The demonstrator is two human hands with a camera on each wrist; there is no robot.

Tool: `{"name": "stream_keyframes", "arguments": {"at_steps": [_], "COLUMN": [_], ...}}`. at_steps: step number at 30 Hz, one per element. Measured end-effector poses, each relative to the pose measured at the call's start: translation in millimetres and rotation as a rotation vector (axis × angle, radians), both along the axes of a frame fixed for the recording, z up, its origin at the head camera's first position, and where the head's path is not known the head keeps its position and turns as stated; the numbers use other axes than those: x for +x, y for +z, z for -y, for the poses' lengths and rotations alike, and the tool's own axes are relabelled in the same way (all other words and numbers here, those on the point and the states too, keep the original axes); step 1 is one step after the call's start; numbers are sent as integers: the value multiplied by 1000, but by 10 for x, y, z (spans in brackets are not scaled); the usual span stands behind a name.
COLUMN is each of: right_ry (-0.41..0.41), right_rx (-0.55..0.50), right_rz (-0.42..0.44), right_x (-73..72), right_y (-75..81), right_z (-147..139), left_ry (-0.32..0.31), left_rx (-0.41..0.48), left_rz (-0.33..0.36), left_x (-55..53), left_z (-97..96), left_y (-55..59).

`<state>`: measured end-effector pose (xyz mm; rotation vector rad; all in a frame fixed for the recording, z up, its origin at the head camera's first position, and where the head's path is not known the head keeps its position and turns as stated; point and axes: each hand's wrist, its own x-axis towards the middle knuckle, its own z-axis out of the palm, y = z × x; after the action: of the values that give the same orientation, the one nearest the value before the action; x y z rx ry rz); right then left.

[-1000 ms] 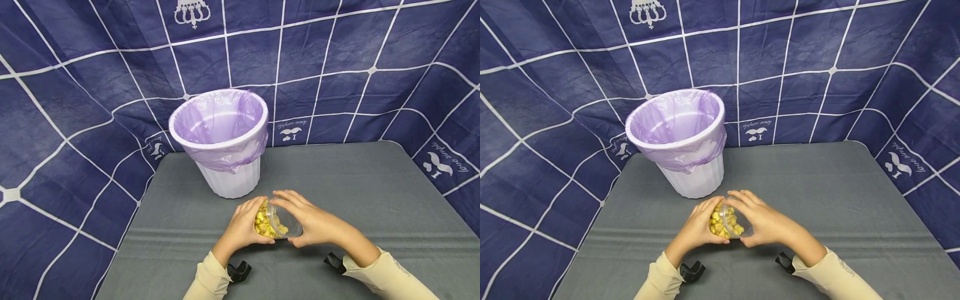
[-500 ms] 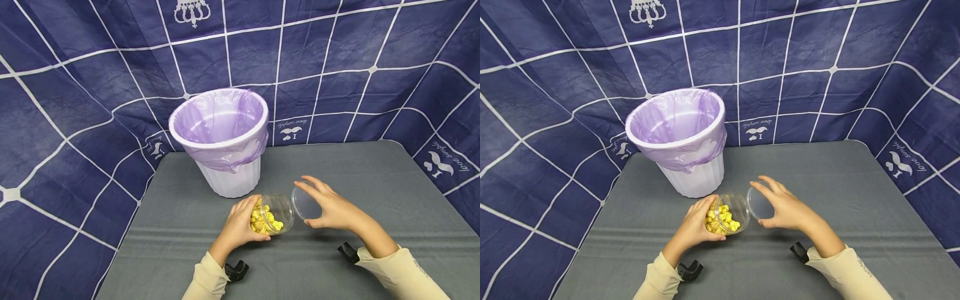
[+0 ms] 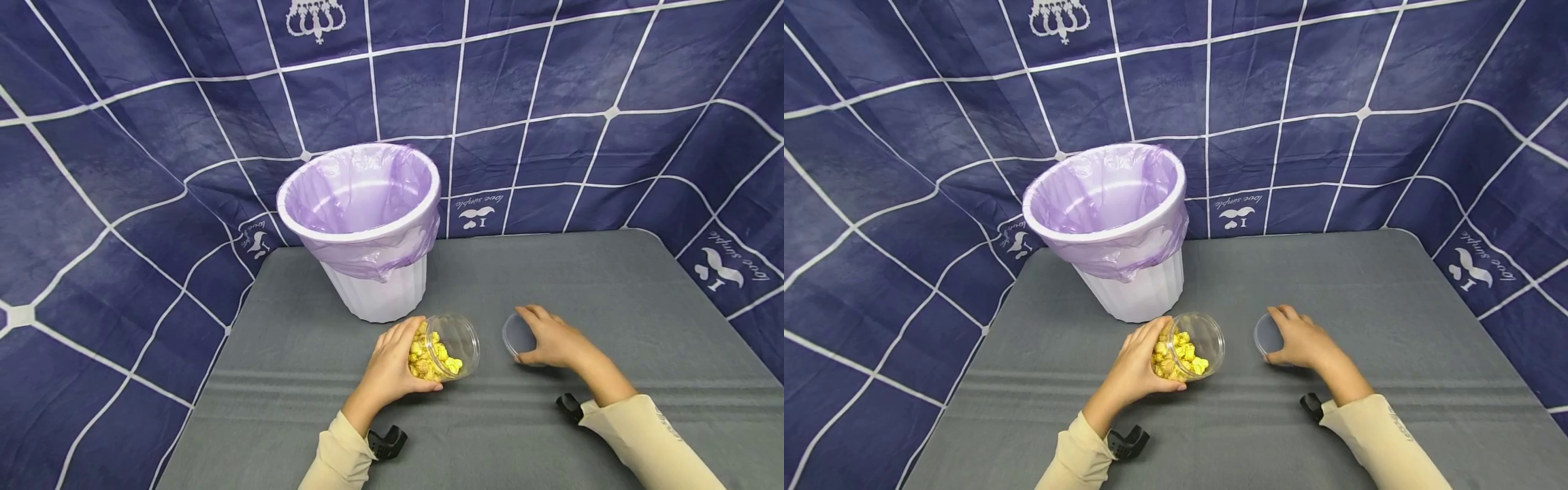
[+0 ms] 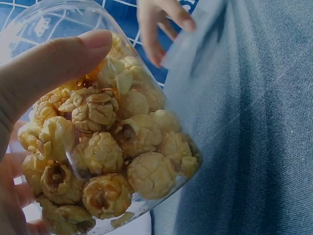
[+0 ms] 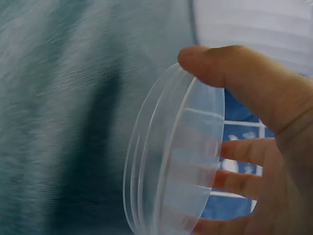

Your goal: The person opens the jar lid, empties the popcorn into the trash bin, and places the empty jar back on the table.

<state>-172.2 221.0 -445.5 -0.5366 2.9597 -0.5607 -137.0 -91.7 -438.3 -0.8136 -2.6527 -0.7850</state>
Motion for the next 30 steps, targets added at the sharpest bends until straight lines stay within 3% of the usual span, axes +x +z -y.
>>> {"name": "stream_keyframes", "arguments": {"at_steps": [7,16,20,24,30], "right_ry": [-21,-17,3,49,55], "right_rx": [39,49,19,-95,-272], "right_rz": [32,58,-37,-124,-158], "right_x": [-22,-47,-117,-219,-372], "right_y": [-196,-184,-31,221,670], "right_z": [-29,-46,-29,21,134], "left_ry": [3,4,9,8,14], "left_rx": [8,22,18,16,21], "left_rz": [-29,-11,-12,-20,-26], "left_x": [6,14,16,19,22], "left_z": [-4,3,6,3,10], "left_y": [-26,-32,-31,-32,-44]}}
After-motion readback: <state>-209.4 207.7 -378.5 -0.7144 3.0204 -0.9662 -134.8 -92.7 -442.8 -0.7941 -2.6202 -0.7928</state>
